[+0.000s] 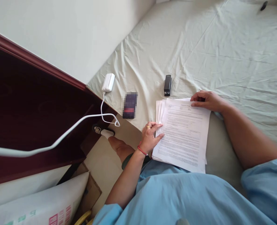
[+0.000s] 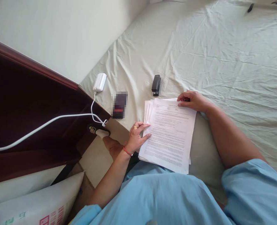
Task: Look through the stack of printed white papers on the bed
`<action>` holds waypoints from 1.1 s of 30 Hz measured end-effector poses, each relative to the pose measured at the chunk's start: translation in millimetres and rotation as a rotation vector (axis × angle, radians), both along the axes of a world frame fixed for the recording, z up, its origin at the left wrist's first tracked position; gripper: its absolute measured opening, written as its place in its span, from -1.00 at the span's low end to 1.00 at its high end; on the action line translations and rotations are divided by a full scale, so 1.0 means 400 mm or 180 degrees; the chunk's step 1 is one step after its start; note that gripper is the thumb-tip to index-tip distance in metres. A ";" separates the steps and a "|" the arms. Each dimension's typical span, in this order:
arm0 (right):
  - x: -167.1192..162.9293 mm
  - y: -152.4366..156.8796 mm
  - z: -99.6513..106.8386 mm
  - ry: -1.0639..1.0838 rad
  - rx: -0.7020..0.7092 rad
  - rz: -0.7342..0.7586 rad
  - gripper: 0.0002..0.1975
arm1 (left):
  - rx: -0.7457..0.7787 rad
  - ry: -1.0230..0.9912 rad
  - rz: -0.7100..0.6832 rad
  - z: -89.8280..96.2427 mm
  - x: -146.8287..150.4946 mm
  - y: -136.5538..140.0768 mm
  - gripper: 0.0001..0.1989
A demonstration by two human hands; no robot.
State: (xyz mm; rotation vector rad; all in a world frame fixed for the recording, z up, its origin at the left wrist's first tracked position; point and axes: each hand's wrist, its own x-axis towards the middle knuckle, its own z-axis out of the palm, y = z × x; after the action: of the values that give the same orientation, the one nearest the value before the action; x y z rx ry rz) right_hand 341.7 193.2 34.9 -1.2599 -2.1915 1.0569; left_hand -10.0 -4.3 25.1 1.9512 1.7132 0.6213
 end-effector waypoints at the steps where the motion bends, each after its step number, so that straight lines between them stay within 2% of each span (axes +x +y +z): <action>1: 0.003 -0.001 0.000 0.0070 -0.0097 -0.0046 -0.50 | 0.0005 0.0053 0.0011 -0.001 0.000 0.000 -0.50; 5: 0.004 -0.005 0.007 0.0151 -0.0170 -0.0107 -0.48 | 0.0017 0.0194 0.0056 -0.005 0.003 0.001 -0.40; 14: -0.001 -0.014 0.013 0.0136 -0.0114 -0.0113 -0.48 | -0.0004 0.0213 0.0090 -0.002 0.008 0.004 -0.40; 21: 0.038 0.000 0.055 0.0090 -0.0659 0.0280 -0.34 | -0.0205 0.0171 0.0114 0.014 0.016 0.010 -0.40; 24: 0.054 0.004 0.044 0.0150 -0.0769 0.0236 -0.37 | -0.0265 0.0164 0.0123 0.018 0.018 0.009 -0.40; 27: 0.055 0.000 0.020 0.0449 -0.0785 -0.0016 -0.43 | -0.0258 0.0161 0.0135 0.017 0.017 0.007 -0.40; 30: 0.047 -0.005 0.003 0.0699 -0.0737 -0.0280 -0.47 | -0.0201 0.0167 0.0133 0.012 0.014 0.007 -0.41; 33: 0.038 -0.006 -0.004 0.0618 -0.0584 -0.0326 -0.50 | -0.0134 0.0167 0.0113 0.008 0.013 0.007 -0.42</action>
State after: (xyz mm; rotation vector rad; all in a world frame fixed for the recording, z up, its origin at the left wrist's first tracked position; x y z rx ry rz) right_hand 356.8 190.9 33.2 -1.2724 -1.9015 1.3040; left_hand -4.9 -1.4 28.1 1.9279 1.7818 0.5466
